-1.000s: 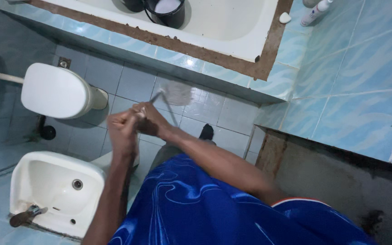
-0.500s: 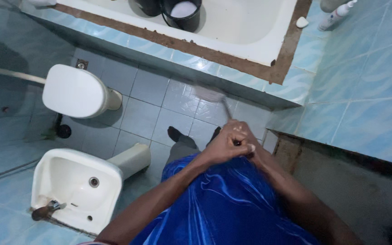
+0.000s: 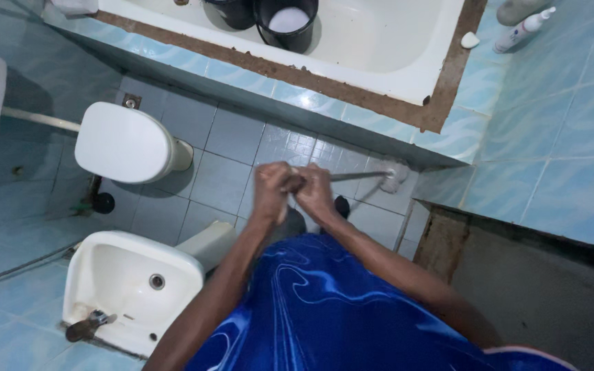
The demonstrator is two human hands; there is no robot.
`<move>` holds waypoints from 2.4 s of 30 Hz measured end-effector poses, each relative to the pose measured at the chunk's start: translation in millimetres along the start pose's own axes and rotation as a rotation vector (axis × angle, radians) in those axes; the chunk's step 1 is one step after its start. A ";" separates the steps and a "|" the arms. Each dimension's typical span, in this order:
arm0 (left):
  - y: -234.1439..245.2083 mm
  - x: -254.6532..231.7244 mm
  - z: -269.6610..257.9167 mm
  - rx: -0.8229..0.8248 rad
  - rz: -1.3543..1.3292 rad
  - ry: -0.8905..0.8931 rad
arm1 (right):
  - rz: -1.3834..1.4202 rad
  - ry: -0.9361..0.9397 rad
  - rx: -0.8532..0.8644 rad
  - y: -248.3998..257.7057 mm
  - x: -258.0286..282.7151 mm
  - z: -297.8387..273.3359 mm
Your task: The person mops a tiled floor in a bathroom, moves a mop across the surface around a toilet and sink, and wrings out the mop head by hand into buckets of soapy water inside a bathtub.
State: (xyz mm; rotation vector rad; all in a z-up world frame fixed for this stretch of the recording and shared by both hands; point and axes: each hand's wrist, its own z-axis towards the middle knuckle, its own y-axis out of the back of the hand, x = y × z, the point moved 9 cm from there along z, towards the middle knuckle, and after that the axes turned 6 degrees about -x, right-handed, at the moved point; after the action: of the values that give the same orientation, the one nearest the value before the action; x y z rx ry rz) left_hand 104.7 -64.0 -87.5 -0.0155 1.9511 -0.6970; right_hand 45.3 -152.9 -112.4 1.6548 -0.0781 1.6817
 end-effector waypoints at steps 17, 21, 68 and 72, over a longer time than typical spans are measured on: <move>20.9 -105.0 18.0 0.250 0.856 -0.618 | 0.560 0.235 0.161 -165.5 4.1 37.0; -14.8 -22.0 23.2 0.524 0.800 -0.527 | 0.024 0.585 -0.018 -104.1 -18.6 2.4; 48.4 224.9 58.7 0.411 1.078 -0.485 | 0.520 -0.497 -0.184 89.5 -18.6 -9.4; -58.2 250.5 4.1 0.482 1.026 -0.543 | -0.070 -0.937 -0.341 203.9 -16.3 -71.9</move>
State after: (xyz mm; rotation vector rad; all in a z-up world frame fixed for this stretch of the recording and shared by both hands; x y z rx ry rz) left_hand -28.9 -190.8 -267.0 0.9259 1.0103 -0.3712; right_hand -126.9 -266.4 -45.7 1.9890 -0.7026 0.6661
